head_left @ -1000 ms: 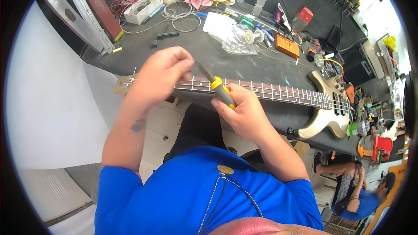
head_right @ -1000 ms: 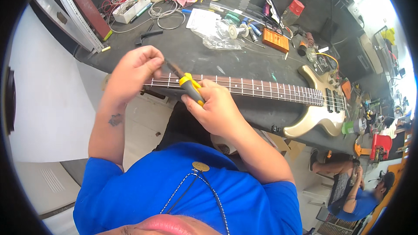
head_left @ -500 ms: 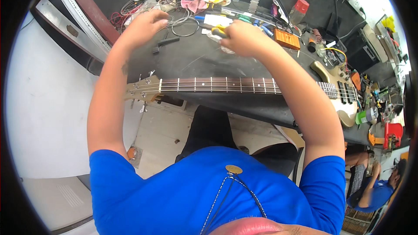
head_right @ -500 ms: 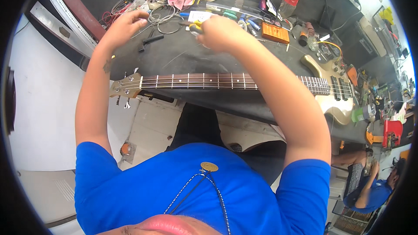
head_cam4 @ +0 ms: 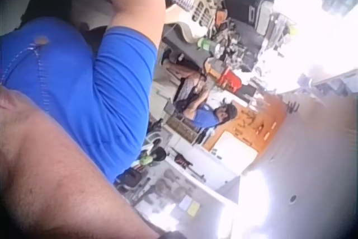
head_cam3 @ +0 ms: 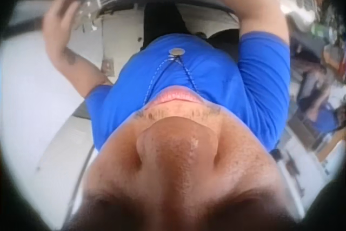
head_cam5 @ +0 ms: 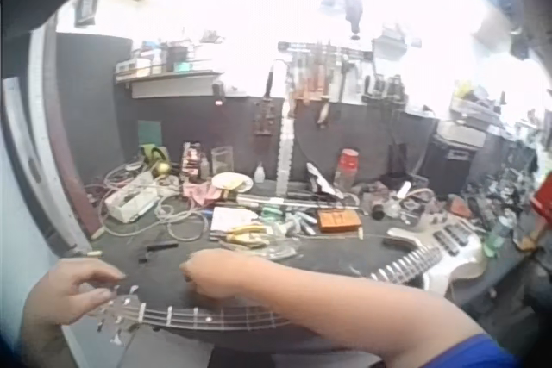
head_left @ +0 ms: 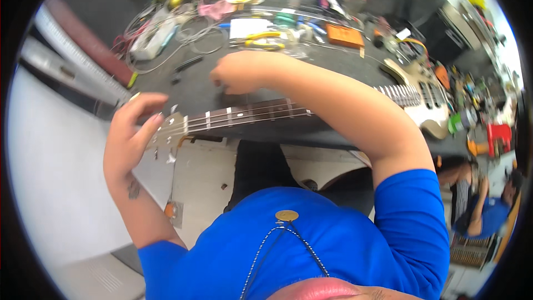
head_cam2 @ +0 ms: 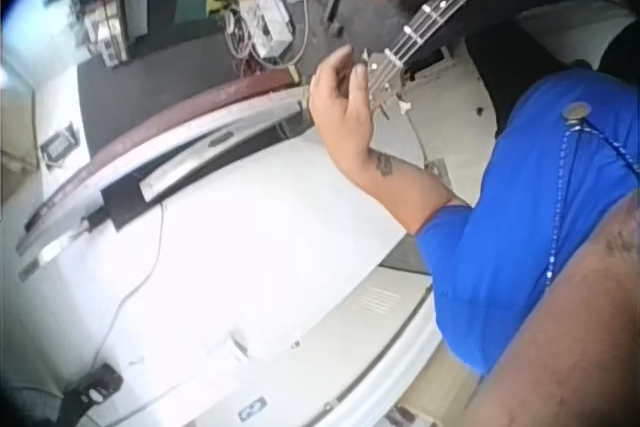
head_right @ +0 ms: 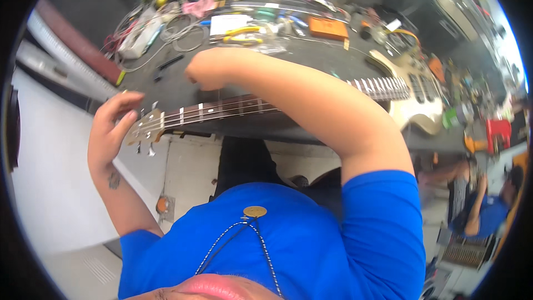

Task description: The person replaces a string on a bass guitar by winding the string around the tuning pegs, cutting the excess wire with pliers, and plucking the strings to test the sound.

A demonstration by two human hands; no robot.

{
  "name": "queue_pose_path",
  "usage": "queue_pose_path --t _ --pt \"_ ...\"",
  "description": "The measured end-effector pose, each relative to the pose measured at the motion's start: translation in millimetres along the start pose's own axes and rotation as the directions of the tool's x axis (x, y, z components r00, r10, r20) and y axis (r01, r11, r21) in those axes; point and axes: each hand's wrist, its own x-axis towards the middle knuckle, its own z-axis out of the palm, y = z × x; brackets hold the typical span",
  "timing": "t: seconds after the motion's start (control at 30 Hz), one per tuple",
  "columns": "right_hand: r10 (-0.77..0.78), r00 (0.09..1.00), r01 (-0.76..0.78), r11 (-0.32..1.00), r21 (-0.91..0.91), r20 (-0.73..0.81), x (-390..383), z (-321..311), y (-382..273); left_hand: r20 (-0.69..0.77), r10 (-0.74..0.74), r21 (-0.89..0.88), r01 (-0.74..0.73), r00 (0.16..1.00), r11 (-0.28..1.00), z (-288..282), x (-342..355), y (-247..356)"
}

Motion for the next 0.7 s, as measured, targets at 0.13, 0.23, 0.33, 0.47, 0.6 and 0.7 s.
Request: queue_pose_path --t 0.13,0.23,0.33,0.47,0.6,0.7 --pt "-0.104 0.984 0.112 0.993 -0.048 0.143 9 -10 -1 -0.016 0.018 -0.130 -0.020 1.000 0.991 18 -12 -29" --pt "-0.050 0.989 0.052 0.999 -0.010 0.142 -6 -30 -11 -0.141 -0.016 -0.213 -0.015 0.990 0.977 25 -28 -22" --pt "-0.025 0.962 0.059 0.991 -0.121 0.271 -10 -11 17 -0.116 0.031 -0.082 -0.040 0.993 0.996 33 -18 -25" --pt "-0.093 0.936 0.080 0.995 0.053 0.339 -16 -4 29 -0.039 0.207 0.038 -0.205 0.978 0.978 40 -34 11" --pt "0.075 0.961 -0.081 0.997 0.015 0.265 -46 -11 39 0.069 0.287 0.000 -0.288 0.955 0.958 53 -20 33" --pt "0.066 0.987 -0.084 0.989 0.123 0.148 -66 -11 44 0.060 0.349 -0.009 -0.349 0.935 0.937 56 -16 41"
